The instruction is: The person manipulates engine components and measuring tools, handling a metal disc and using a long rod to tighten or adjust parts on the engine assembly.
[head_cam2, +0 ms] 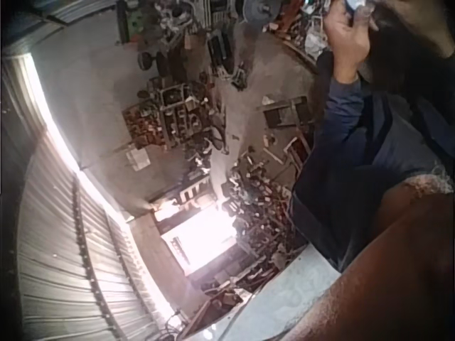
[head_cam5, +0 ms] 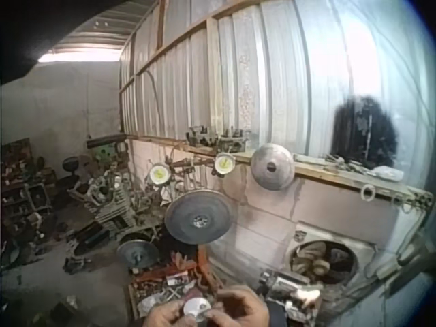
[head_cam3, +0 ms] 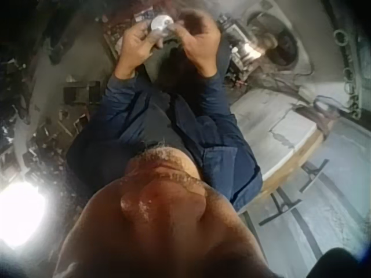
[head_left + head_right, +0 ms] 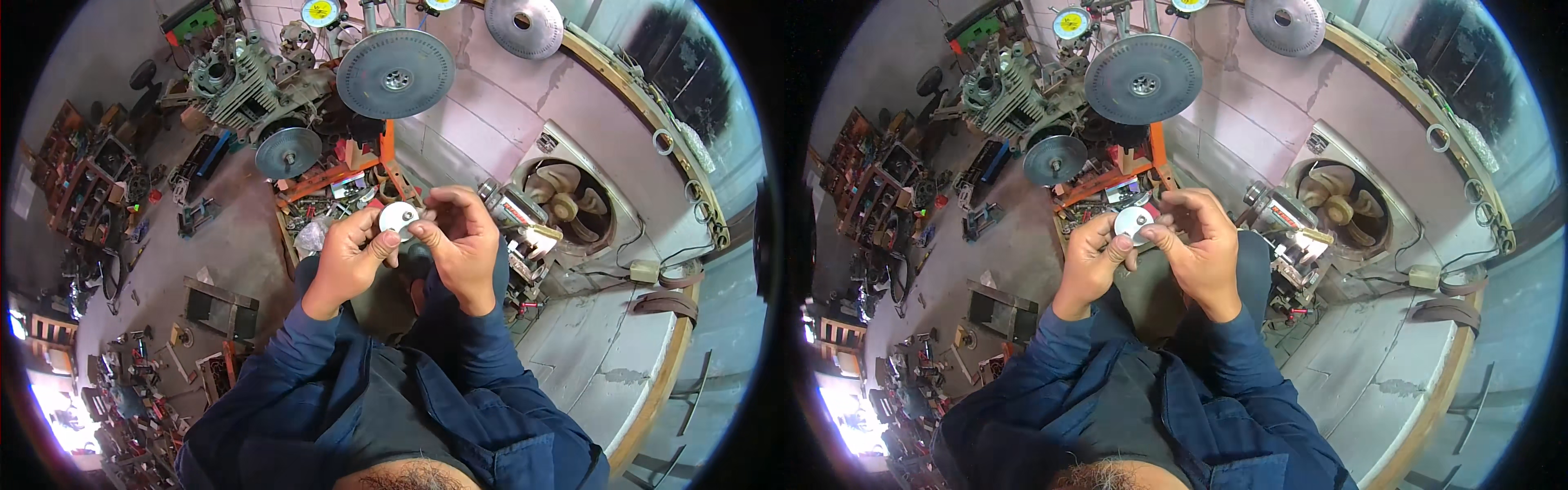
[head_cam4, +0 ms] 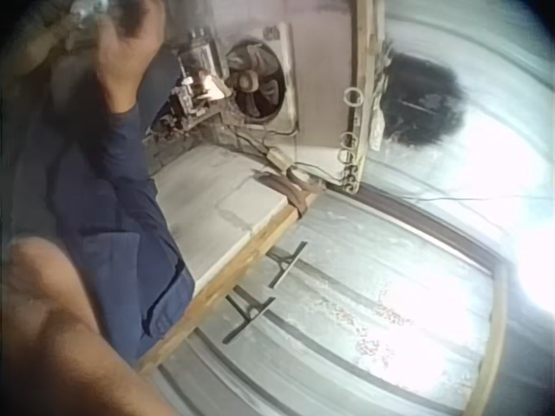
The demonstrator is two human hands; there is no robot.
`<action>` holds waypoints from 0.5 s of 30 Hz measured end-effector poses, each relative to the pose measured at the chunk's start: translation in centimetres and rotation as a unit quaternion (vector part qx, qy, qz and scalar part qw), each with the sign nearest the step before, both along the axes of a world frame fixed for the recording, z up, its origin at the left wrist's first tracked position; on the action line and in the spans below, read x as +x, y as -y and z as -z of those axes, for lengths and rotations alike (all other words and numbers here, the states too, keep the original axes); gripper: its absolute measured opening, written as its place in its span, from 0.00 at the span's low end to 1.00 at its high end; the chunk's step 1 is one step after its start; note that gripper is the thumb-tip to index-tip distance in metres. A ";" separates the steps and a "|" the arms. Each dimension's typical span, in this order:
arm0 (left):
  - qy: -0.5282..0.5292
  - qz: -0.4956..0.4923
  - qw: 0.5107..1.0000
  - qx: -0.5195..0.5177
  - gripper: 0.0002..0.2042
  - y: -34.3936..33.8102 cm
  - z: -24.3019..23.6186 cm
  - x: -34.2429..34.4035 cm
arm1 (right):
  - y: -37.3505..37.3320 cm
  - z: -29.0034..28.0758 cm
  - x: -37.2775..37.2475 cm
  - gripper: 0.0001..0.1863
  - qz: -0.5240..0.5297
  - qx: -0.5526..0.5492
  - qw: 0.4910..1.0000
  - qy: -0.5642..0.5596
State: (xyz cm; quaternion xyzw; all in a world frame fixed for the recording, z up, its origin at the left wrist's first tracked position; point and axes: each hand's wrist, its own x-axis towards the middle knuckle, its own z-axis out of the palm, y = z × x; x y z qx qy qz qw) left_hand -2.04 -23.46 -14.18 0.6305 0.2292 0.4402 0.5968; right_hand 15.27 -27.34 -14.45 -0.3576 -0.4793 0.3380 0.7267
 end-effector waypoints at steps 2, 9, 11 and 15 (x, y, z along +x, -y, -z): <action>-0.031 -0.033 0.998 0.052 0.14 -0.3 0.0 0.6 | -0.1 -1.5 0.7 0.18 0.064 0.005 0.980 0.188; -0.080 -0.219 0.928 0.291 0.17 -5.6 -0.6 3.1 | -4.8 -2.8 1.8 0.13 0.082 0.070 0.954 0.281; -0.029 -0.298 0.913 0.278 0.16 -8.1 0.5 5.0 | -7.0 -2.9 2.4 0.12 0.110 0.051 0.953 0.278; 0.122 -0.357 0.898 0.226 0.14 -11.6 1.0 8.0 | -11.3 -2.8 2.5 0.10 0.127 0.085 0.965 0.212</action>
